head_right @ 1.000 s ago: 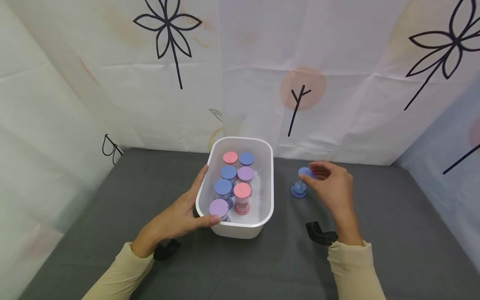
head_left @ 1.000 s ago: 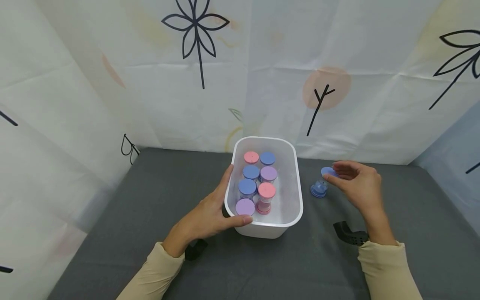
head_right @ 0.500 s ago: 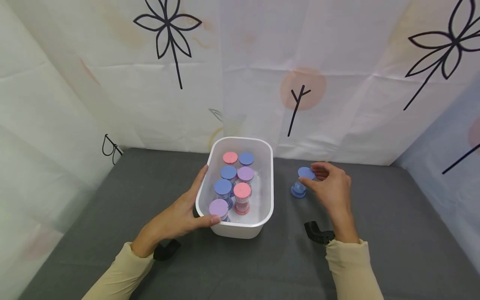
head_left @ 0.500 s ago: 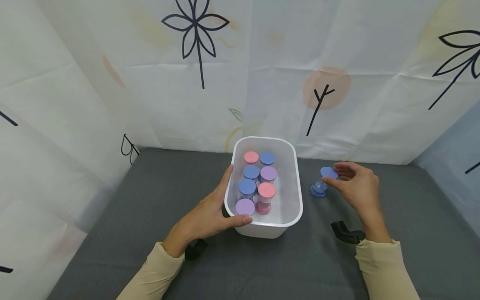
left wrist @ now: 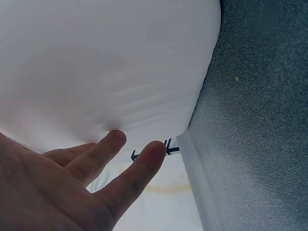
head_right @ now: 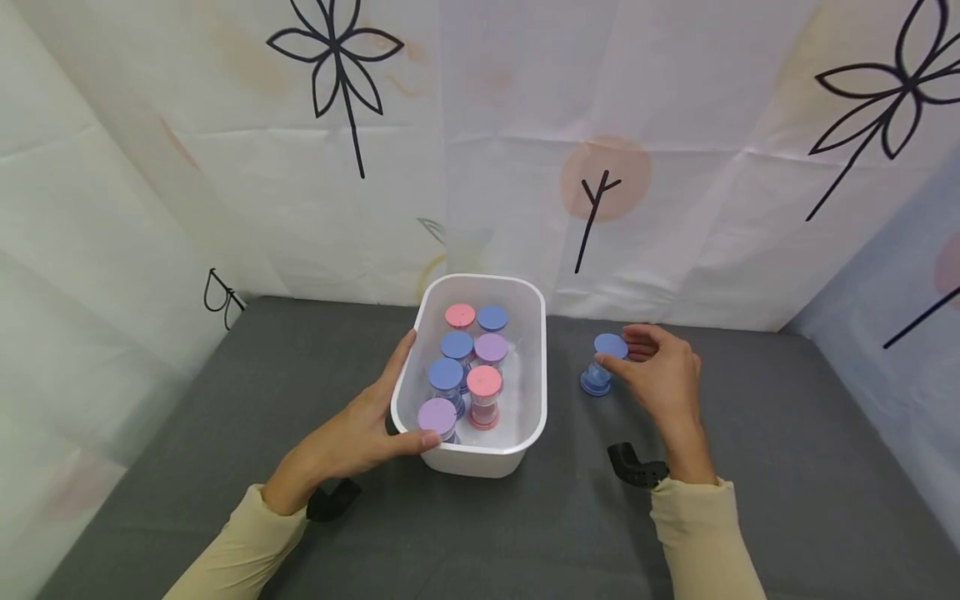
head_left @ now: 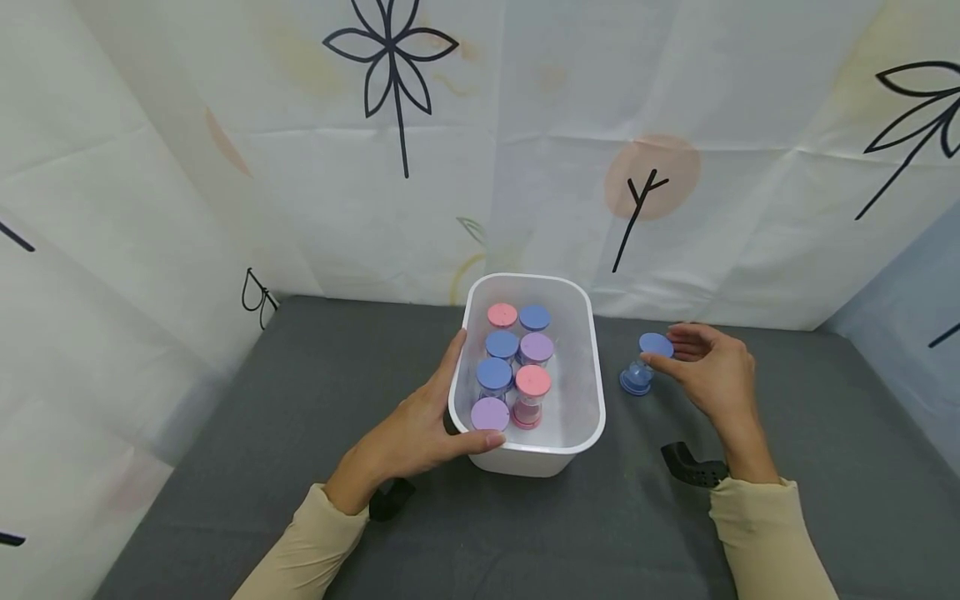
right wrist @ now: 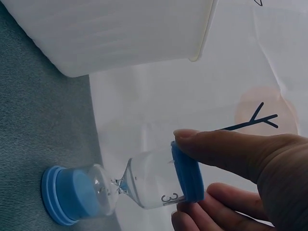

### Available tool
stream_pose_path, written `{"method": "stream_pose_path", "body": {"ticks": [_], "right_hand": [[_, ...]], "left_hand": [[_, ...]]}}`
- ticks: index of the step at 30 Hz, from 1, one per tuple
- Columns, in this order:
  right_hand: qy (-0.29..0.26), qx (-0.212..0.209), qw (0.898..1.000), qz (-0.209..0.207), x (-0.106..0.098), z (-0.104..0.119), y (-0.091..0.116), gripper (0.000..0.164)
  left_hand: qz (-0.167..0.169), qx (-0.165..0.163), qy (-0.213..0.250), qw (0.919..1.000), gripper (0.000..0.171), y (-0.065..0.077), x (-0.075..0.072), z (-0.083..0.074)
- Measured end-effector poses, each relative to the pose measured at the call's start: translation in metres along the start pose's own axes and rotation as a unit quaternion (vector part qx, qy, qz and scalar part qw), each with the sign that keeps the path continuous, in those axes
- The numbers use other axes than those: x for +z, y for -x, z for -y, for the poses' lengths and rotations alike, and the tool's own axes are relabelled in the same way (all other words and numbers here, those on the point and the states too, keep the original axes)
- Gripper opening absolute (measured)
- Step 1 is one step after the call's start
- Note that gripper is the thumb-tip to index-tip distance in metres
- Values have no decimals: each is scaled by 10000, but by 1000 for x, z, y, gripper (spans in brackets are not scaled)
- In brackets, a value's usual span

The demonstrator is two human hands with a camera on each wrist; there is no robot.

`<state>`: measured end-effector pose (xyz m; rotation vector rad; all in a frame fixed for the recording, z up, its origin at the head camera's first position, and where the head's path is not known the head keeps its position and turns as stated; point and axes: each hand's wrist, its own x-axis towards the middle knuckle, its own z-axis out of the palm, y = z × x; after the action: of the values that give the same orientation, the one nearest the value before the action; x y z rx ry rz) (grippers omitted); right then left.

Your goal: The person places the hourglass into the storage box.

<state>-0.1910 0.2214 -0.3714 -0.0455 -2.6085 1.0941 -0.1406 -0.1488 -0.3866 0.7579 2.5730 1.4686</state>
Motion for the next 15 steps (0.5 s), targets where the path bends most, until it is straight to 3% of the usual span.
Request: {"method": "stream_pose_path", "body": {"ticks": [15], "right_hand": [[-10,396,9976,567,5,-7,-2,65]], "left_hand": [[-6,3,12,10000,122,-1,0,1]]}}
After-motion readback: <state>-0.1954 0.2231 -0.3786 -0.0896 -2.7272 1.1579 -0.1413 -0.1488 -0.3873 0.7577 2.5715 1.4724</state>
